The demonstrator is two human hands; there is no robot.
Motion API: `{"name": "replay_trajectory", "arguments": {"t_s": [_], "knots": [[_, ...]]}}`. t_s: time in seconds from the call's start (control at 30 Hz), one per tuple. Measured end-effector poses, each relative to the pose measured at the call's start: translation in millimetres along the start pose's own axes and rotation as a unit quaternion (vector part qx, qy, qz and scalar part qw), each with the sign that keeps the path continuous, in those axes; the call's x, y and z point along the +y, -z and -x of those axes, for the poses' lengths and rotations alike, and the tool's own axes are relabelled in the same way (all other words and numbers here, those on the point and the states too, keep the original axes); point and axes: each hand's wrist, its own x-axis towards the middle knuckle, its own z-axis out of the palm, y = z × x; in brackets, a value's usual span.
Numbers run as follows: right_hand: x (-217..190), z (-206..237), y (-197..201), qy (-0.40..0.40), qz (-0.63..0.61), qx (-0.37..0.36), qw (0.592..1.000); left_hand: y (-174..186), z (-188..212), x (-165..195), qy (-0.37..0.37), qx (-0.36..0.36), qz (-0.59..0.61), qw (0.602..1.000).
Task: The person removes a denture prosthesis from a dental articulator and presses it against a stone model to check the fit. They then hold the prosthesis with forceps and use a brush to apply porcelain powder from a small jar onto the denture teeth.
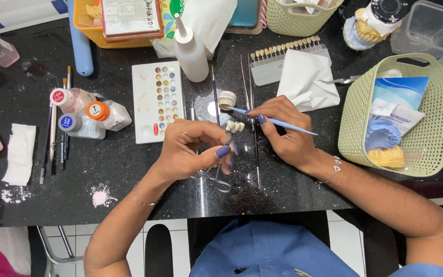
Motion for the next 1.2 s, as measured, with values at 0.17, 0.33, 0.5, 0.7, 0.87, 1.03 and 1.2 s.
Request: {"name": "replay_trajectory", "arguments": {"t_s": [0.17, 0.33, 0.5, 0.7, 0.87, 1.03, 1.2], "knots": [[-1.8, -0.1, -0.5, 0.002, -0.007, 0.003, 1.000, -13.4, -1.1, -5.7, 0.021, -0.037, 0.075, 0.996], [-2.1, 0.3, -1.4, -0.005, -0.008, 0.001, 1.000, -17.8, -2.3, -13.2, 0.072, -0.057, -0.078, 0.993], [-1.5, 2.2, -1.0, 0.000, -0.011, -0.003, 1.000, -13.7, 4.0, -7.3, 0.170, 0.039, -0.036, 0.984], [0.6, 3.7, 0.0, -0.001, -0.006, 0.003, 1.000, -6.4, 5.3, -0.4, 0.177, 0.037, -0.045, 0.982], [3.1, 5.0, -0.1, 0.001, -0.005, 0.001, 1.000, -2.3, 6.2, 2.2, 0.118, 0.014, -0.080, 0.990], [3.9, 6.3, 0.0, -0.005, -0.003, -0.003, 1.000, 2.6, 10.6, 0.9, 0.117, 0.053, -0.059, 0.990], [2.8, 5.8, 0.8, -0.005, -0.005, 0.003, 1.000, 2.3, 13.4, -6.7, 0.085, 0.078, -0.012, 0.993]]}}
